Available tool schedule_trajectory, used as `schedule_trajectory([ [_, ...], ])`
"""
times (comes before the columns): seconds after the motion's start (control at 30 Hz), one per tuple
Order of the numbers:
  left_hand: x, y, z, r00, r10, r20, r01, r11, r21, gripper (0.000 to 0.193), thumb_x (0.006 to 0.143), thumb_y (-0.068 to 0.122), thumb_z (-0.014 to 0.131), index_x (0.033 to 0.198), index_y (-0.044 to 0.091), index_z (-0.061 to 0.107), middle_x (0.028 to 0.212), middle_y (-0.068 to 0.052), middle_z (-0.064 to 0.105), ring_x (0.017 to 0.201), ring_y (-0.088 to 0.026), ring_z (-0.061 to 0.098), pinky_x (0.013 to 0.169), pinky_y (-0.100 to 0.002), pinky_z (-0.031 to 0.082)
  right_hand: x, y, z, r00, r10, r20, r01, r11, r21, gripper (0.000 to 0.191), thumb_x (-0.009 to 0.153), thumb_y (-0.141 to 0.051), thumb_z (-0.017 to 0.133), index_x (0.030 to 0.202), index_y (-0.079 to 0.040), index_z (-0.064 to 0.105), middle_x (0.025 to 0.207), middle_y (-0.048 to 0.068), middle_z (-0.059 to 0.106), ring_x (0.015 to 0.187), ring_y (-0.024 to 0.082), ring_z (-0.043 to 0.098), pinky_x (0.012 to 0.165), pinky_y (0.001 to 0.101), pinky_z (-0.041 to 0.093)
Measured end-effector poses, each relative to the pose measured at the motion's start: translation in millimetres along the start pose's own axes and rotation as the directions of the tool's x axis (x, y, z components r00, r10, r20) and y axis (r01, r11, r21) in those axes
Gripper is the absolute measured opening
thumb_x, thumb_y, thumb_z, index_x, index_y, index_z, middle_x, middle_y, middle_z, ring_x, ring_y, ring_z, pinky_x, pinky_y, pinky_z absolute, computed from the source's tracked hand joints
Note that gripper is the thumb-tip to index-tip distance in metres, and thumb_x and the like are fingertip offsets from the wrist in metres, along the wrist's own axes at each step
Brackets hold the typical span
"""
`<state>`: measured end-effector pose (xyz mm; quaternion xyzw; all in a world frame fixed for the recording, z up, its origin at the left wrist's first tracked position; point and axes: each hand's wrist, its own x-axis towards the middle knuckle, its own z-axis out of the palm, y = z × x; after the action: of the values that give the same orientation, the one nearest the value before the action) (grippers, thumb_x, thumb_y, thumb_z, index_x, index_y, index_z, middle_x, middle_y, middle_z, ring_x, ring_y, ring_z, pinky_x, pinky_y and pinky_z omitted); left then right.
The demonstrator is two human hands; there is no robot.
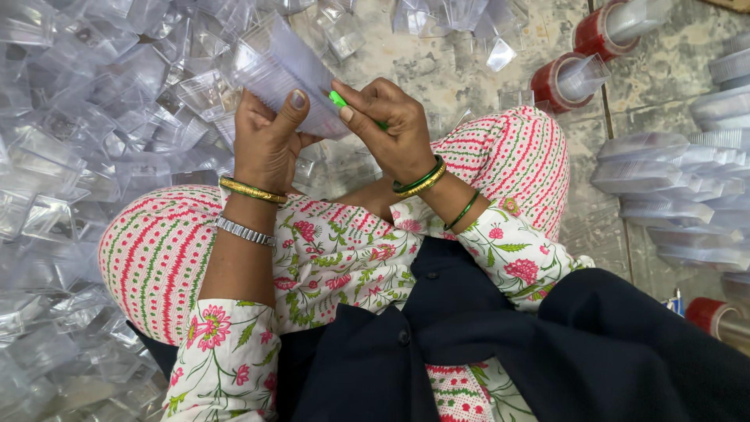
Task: The person sits on the floor surrounded by piles of clear plastic cups and nests cups one into another to build stacks, occasionally picking up loose cups from the floor and setting finished stacks aside.
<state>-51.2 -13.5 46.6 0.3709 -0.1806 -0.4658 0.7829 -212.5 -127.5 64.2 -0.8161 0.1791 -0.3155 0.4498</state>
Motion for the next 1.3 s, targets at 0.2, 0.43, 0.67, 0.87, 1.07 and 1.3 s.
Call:
schedule_trajectory([
  [0.2,0,-1,1,0.999,-0.006,0.035,0.006,1.0,-0.007,0.055,0.097,0.019,0.077,0.136,-0.002,0.043,0.127,-0.02,0.065,0.112,-0.035,0.073,0.086,-0.053,0.062,-3,14,-1,1.0,-0.016,-0.016,0.016,1.0,0.006,0.035,0.101,-0.008,0.076,0.135,-0.013,0.07,0.089,0.0,0.057,0.083,0.008,0.053,0.075,0.0234,0.046],
  [0.43,-2,2,2,0.995,-0.052,0.089,0.055,0.998,-0.033,0.052,0.097,0.02,0.078,0.131,-0.004,0.047,0.124,-0.021,0.066,0.109,-0.035,0.074,0.085,-0.051,0.064,12,30,-12,0.988,0.109,-0.107,-0.11,0.994,-0.001,0.034,0.102,-0.009,0.073,0.135,-0.007,0.07,0.089,-0.002,0.052,0.08,0.006,0.049,0.07,0.0224,0.042],
  [0.67,2,-1,2,0.996,-0.069,0.056,0.06,0.986,0.153,0.058,0.093,0.019,0.08,0.137,0.0,0.048,0.125,-0.014,0.068,0.107,-0.024,0.073,0.078,-0.042,0.068,16,16,-5,0.993,0.117,0.025,-0.119,0.933,0.34,0.039,0.1,-0.02,0.079,0.131,0.0,0.067,0.105,-0.003,0.056,0.094,0.004,0.056,0.08,0.0208,0.048],
  [0.87,3,-5,1,0.98,-0.168,0.103,0.152,0.977,0.146,0.055,0.092,0.017,0.081,0.134,0.0,0.05,0.124,-0.013,0.068,0.104,-0.024,0.074,0.074,-0.043,0.069,19,37,-13,0.882,0.445,0.156,-0.449,0.692,0.565,0.029,0.094,-0.021,0.084,0.106,0.003,0.074,0.073,0.001,0.062,0.053,0.006,0.049,0.046,0.0227,0.035],
  [1.07,3,-5,6,0.986,-0.151,0.07,0.143,0.984,0.11,0.051,0.096,0.021,0.079,0.132,-0.002,0.052,0.119,-0.016,0.07,0.097,-0.026,0.076,0.074,-0.045,0.064,8,107,-2,0.823,0.566,0.057,-0.505,0.682,0.529,0.034,0.096,-0.026,0.077,0.11,0.005,0.073,0.08,0.004,0.069,0.054,0.007,0.054,0.046,0.0228,0.042],
  [1.3,5,-3,2,0.992,-0.096,-0.082,0.11,0.978,0.18,0.047,0.096,0.022,0.077,0.13,0.001,0.053,0.115,-0.014,0.072,0.092,-0.026,0.078,0.069,-0.043,0.066,10,117,6,0.955,0.293,0.037,-0.29,0.907,0.307,0.065,0.121,-0.03,0.063,0.169,-0.007,0.025,0.164,0.018,0.044,0.148,0.013,0.047,0.12,0.029,0.048],
])
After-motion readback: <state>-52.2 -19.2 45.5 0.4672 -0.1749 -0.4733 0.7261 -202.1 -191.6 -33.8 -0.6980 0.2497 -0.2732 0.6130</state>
